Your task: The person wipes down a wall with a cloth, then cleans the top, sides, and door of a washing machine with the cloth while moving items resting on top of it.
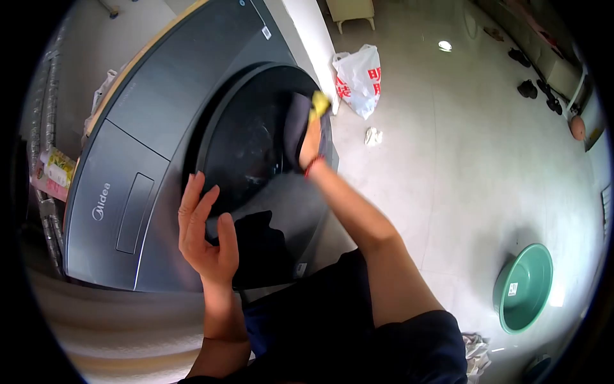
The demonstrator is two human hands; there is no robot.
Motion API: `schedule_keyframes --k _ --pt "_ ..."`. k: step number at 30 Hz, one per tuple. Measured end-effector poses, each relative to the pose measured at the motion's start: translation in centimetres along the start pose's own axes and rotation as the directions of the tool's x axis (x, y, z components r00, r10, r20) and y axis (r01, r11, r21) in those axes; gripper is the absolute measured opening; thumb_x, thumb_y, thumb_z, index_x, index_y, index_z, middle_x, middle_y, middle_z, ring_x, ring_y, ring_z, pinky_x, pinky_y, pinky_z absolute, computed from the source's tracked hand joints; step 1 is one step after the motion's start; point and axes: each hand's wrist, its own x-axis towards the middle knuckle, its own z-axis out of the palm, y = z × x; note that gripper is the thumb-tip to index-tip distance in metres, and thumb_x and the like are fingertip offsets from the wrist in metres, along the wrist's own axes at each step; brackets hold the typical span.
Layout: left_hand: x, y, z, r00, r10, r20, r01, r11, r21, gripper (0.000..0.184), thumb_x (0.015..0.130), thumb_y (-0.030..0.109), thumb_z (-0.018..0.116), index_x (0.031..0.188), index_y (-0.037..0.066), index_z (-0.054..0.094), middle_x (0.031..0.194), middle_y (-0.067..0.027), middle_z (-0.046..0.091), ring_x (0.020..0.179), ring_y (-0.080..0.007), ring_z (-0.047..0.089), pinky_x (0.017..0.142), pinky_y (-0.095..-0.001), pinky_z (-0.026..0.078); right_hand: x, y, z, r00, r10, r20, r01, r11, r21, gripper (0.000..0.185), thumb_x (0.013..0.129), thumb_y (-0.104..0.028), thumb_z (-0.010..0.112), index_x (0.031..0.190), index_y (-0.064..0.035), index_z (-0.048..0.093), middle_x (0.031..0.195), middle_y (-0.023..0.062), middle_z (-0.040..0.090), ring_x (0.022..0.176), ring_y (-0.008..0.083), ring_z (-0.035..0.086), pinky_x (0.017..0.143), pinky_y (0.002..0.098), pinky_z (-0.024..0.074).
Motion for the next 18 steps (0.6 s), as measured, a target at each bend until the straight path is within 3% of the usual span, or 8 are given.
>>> schedule_keyframes --k 1,2,4,7,11,14,17,18 --pt "0.0 0.0 0.0 1.000 -0.004 0.003 0.004 1.000 0.006 0.031 0.083 0.002 0.059 0.112 -0.005 0.068 0.132 -0.0214 0.060 0.129 -0.0391 0.052 0.108 -0.0451 0.041 -2.0 -0.8 0.0 0.994 0.007 0.111 0.017 0.976 -0.216 0.052 0.098 -0.023 0.045 0.146 -0.0042 0.040 0.143 0.0182 0.048 0.136 0.0296 0.043 0.111 0.0369 0.0351" --pt "0.1 0.0 -0.1 1.000 0.005 0.002 -0.005 1.000 0.012 0.032 0.081 0.002 0.061 0.111 -0.006 0.067 0.131 -0.0233 0.060 0.127 -0.0409 0.053 0.107 -0.0458 0.042 -3.6 -1.8 2.4 0.991 -0.095 0.092 0.013 0.761 0.649 0.054 0.095 -0.022 0.048 0.145 -0.0050 0.041 0.144 0.0174 0.047 0.137 0.0294 0.042 0.112 0.0394 0.0333" --pt "-0.1 -0.1 -0.1 1.000 0.003 0.004 -0.003 1.000 0.020 0.035 0.077 0.002 0.062 0.110 -0.007 0.067 0.130 -0.0258 0.059 0.124 -0.0431 0.055 0.105 -0.0466 0.042 -4.5 -5.8 3.2 0.946 -0.192 -0.262 0.322 0.434 0.842 0.056 0.092 -0.022 0.051 0.145 -0.0061 0.042 0.147 0.0163 0.045 0.139 0.0292 0.039 0.114 0.0456 0.0289" --pt "-0.8 -0.2 0.0 1.000 -0.027 -0.014 0.027 1.000 -0.010 0.035 0.077 0.002 0.062 0.110 -0.008 0.067 0.131 -0.0264 0.058 0.124 -0.0430 0.055 0.104 -0.0462 0.042 -1.3 -10.3 -3.4 0.810 -0.470 -0.351 0.517 0.854 0.049 0.055 0.095 -0.025 0.050 0.146 -0.0063 0.041 0.149 0.0173 0.042 0.143 0.0286 0.033 0.115 0.0555 0.0218" --pt "-0.1 0.1 0.1 1.000 0.003 0.002 -0.003 0.999 0.033 0.030 0.085 0.003 0.058 0.112 -0.005 0.068 0.132 -0.0219 0.060 0.127 -0.0390 0.054 0.106 -0.0438 0.042 6.2 1.8 0.6 0.918 0.074 -0.390 0.144 0.854 0.500 0.054 0.095 -0.025 0.055 0.144 -0.0054 0.042 0.139 0.0207 0.051 0.131 0.0326 0.048 0.111 0.0415 0.0344" --pt "0.1 0.0 0.0 1.000 0.020 -0.012 -0.020 0.999 0.046 0.028 0.086 0.004 0.059 0.111 -0.004 0.068 0.131 -0.0202 0.061 0.127 -0.0379 0.055 0.106 -0.0437 0.043 1.6 8.4 5.7 0.961 0.183 -0.205 0.008 0.726 0.688 0.041 0.102 -0.028 0.046 0.134 -0.0037 0.049 0.125 0.0119 0.059 0.115 0.0245 0.057 0.100 0.0335 0.0444" --pt "0.1 0.2 0.2 0.999 0.032 -0.025 -0.031 0.998 0.057 0.026 0.087 0.004 0.060 0.110 -0.004 0.068 0.129 -0.0189 0.063 0.125 -0.0359 0.057 0.104 -0.0422 0.044 -5.9 10.0 10.0 0.979 0.206 0.005 -0.165 0.769 0.617 0.034 0.102 -0.026 0.046 0.126 -0.0053 0.055 0.117 0.0090 0.061 0.107 0.0217 0.059 0.091 0.0349 0.0480" --pt "0.0 0.0 0.3 0.999 0.029 -0.035 -0.028 0.999 0.040 0.025 0.088 0.005 0.059 0.110 -0.004 0.068 0.128 -0.0187 0.063 0.124 -0.0358 0.057 0.104 -0.0421 0.045 -8.6 6.9 8.9 0.981 0.161 0.105 -0.184 0.944 0.274 0.034 0.102 -0.027 0.044 0.127 -0.0063 0.055 0.118 0.0088 0.060 0.108 0.0214 0.058 0.093 0.0345 0.0479"
